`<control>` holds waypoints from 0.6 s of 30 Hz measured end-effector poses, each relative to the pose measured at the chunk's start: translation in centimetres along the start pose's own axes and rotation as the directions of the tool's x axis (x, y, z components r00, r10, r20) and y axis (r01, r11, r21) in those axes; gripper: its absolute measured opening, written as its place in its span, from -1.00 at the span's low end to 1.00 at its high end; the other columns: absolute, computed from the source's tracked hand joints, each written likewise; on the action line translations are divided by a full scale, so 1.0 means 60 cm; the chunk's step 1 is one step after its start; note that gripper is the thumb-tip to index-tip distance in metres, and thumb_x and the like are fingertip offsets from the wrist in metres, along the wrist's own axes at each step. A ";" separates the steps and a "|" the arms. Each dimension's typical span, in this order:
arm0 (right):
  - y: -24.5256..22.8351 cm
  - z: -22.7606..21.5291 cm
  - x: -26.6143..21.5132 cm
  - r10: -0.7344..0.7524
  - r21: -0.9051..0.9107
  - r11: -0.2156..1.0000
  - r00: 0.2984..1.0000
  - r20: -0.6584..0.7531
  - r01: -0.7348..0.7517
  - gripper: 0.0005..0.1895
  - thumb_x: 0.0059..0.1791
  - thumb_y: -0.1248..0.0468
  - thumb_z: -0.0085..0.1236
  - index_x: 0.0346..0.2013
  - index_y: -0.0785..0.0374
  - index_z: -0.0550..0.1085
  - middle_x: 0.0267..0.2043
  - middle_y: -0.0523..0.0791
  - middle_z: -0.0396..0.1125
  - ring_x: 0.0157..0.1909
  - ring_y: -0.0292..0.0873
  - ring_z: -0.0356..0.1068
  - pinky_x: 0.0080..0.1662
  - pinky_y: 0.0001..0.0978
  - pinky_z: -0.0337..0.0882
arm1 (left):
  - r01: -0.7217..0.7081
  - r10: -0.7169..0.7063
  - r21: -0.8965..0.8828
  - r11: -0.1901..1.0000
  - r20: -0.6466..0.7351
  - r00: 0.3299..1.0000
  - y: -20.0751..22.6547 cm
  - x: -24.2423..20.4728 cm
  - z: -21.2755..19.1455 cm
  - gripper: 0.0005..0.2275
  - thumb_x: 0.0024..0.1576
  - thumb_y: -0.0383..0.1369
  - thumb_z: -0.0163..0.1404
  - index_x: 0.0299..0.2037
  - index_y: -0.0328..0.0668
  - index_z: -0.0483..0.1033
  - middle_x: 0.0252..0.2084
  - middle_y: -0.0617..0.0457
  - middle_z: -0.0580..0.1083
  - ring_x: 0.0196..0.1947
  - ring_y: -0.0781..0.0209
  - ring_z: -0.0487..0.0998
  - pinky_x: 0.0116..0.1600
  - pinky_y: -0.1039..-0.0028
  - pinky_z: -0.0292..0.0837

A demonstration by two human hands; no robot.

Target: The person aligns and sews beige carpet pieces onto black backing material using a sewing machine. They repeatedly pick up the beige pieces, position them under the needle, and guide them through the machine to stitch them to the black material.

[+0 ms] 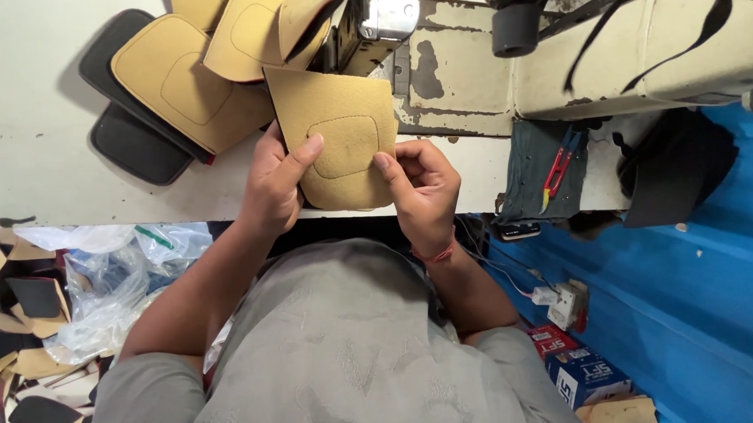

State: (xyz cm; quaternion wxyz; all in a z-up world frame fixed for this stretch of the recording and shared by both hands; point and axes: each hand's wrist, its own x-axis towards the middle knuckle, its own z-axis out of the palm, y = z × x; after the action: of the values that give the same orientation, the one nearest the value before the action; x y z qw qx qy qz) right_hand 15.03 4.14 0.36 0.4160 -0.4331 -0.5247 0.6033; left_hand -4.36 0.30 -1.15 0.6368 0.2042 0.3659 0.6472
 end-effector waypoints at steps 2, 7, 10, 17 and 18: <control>0.001 0.001 0.001 -0.005 0.009 1.000 1.000 -0.002 0.005 -0.91 0.10 0.44 0.20 -0.12 0.38 0.47 -0.18 -0.16 0.48 -0.13 -0.41 0.45 -0.04 -0.58 0.45 | 0.000 0.000 -0.006 1.000 0.001 1.000 0.002 -0.001 0.001 -0.60 0.29 -0.43 -0.03 0.30 -0.44 0.26 0.23 -0.11 0.43 0.24 0.17 0.45 0.40 0.34 0.29; -0.005 0.004 0.006 -0.046 -0.051 0.998 0.999 -0.004 0.045 -0.90 0.08 0.44 0.22 -0.13 0.38 0.48 -0.18 -0.16 0.49 -0.12 -0.40 0.46 -0.04 -0.57 0.48 | -0.017 0.017 -0.017 1.000 0.002 1.000 0.000 0.002 -0.003 -0.61 0.29 -0.42 -0.03 0.29 -0.44 0.28 0.21 -0.11 0.44 0.22 0.16 0.46 0.38 0.34 0.30; -0.009 0.005 0.005 -0.041 -0.046 0.998 0.999 0.014 0.041 -0.89 0.08 0.44 0.23 -0.11 0.40 0.50 -0.20 -0.16 0.48 -0.16 -0.41 0.44 -0.08 -0.57 0.47 | -0.031 0.030 -0.020 0.999 -0.018 0.999 -0.006 0.002 -0.004 -0.62 0.28 -0.42 -0.03 0.28 -0.42 0.29 0.20 -0.08 0.44 0.21 0.19 0.45 0.37 0.35 0.29; -0.009 -0.004 -0.005 -0.084 -0.086 0.993 0.996 0.018 0.085 -0.86 0.15 0.39 0.13 -0.03 0.42 0.51 -0.20 -0.17 0.44 -0.19 -0.43 0.36 -0.12 -0.61 0.38 | -0.084 0.084 0.012 0.996 -0.018 0.996 0.008 0.003 0.006 -0.66 0.31 -0.40 -0.02 0.26 -0.39 0.32 0.19 -0.07 0.45 0.19 0.22 0.45 0.36 0.37 0.30; -0.007 -0.006 -0.007 -0.076 -0.095 0.993 0.997 0.015 0.077 -0.83 0.16 0.39 0.12 0.00 0.44 0.53 -0.22 -0.17 0.43 -0.23 -0.44 0.30 -0.16 -0.62 0.33 | -0.089 0.089 0.009 0.996 -0.016 0.996 0.010 0.003 0.006 -0.65 0.31 -0.40 -0.02 0.26 -0.39 0.32 0.19 -0.06 0.45 0.19 0.23 0.46 0.36 0.37 0.30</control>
State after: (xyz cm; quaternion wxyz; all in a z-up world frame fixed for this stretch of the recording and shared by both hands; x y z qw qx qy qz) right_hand 15.51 3.85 0.80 0.4146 -0.4285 -0.5716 0.5637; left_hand -4.53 0.59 -0.50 0.6035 0.2176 0.3645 0.6750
